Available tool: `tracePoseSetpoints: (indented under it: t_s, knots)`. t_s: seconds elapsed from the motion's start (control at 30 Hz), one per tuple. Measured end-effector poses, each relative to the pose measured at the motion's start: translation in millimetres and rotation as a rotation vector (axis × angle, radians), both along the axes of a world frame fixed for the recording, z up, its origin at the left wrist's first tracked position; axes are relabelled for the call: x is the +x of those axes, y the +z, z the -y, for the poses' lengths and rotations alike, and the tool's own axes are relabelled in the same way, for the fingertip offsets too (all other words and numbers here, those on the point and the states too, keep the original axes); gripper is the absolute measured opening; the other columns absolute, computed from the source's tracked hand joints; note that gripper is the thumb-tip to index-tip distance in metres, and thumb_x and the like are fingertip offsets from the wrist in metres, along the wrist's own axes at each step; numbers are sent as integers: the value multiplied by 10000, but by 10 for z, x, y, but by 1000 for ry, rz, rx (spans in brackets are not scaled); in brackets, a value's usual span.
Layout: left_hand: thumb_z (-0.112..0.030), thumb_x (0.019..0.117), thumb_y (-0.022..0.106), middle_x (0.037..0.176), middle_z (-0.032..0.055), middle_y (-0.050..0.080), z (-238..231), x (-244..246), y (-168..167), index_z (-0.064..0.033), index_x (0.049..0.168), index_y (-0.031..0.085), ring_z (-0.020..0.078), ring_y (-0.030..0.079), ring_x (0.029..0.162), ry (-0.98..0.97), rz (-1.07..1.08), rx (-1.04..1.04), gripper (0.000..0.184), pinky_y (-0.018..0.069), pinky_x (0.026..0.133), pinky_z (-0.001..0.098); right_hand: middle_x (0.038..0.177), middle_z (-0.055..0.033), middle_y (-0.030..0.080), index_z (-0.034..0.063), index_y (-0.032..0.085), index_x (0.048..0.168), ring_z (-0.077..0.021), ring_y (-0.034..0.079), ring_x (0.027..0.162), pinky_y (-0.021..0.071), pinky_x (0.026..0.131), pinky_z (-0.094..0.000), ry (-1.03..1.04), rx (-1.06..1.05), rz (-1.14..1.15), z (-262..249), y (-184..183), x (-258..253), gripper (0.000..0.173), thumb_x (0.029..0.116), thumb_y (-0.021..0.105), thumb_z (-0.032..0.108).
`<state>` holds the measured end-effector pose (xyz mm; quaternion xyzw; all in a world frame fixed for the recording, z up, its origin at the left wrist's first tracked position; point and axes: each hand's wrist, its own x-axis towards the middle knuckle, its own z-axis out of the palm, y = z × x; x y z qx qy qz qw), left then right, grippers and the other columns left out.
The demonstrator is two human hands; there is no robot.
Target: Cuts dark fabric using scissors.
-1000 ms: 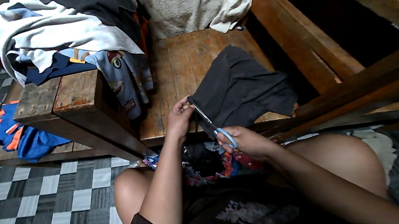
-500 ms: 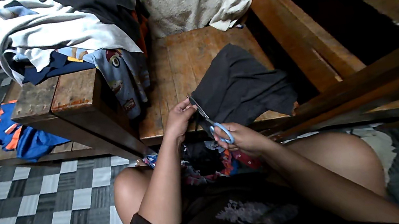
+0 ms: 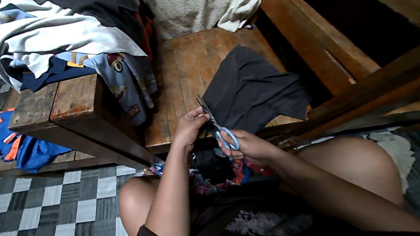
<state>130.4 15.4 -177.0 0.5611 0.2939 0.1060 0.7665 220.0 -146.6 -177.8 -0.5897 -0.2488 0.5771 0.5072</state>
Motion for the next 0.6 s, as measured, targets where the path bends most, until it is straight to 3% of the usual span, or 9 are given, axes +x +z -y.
tracePoseSetpoints:
  t_s: [0.23,0.43,0.6]
  knots:
    - [-9,1010,559,1046,108,683,-10,-5,-19,51,1326,570,97,639,843,-1,-3,-5,321,544,801,272,646,81,477,104,518,954,18,376,474,320,456,-129,-35,-74,31,-55,47,-60,296,1120,353,285]
    - [-8,1012,556,997,91,688,2,-16,18,50,1293,593,95,646,821,-11,-11,15,289,552,790,272,646,86,484,106,522,964,19,391,480,334,463,-130,-27,-47,8,-30,27,-53,286,1117,362,288]
    - [17,1002,536,940,44,657,41,1,-35,65,1416,464,47,587,739,-27,39,-30,423,514,721,213,690,78,502,109,491,1004,12,420,524,367,515,-133,-8,24,-96,0,-17,-72,345,1123,253,329]
